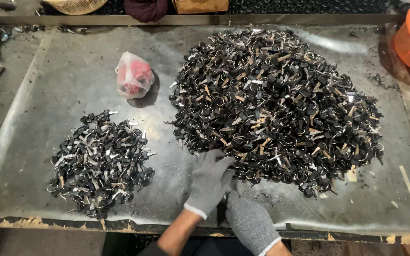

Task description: The person, wearing gray work gloves, picks small black metal components one at a time from a large pile on a metal workbench and places selected pieces into a separate smaller pile to the left. The sorting continues steadily throughout the episode, gradually growing the smaller pile.

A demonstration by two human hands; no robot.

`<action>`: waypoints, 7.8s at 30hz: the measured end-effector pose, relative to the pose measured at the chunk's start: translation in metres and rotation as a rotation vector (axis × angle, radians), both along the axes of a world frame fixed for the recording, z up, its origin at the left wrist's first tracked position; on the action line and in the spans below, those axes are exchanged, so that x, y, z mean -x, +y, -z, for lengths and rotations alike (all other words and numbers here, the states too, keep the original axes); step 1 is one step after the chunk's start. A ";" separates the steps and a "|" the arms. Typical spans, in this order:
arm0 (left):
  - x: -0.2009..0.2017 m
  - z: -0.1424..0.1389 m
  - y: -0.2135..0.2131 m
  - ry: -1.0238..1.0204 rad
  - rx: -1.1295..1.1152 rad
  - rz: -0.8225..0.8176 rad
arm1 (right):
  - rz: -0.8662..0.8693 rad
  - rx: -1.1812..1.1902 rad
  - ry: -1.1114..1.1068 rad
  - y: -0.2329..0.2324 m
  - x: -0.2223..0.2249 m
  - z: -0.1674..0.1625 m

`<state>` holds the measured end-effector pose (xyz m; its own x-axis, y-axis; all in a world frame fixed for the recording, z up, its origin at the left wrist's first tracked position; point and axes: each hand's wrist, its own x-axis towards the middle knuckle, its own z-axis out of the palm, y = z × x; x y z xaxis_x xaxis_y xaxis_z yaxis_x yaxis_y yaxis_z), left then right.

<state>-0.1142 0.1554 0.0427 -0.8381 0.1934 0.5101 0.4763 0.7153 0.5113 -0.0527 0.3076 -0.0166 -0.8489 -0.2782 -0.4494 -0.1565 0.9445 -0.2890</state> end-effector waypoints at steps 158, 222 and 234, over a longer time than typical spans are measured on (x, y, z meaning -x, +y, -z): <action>-0.045 0.047 -0.024 -0.346 0.033 0.039 | 0.249 0.137 -0.251 0.001 0.015 -0.038; -0.036 0.040 -0.049 0.084 0.021 -0.258 | 0.171 0.108 -0.093 0.003 0.008 -0.026; -0.036 0.029 -0.020 -0.495 -0.066 -0.046 | 0.239 0.083 -0.196 0.020 0.000 0.004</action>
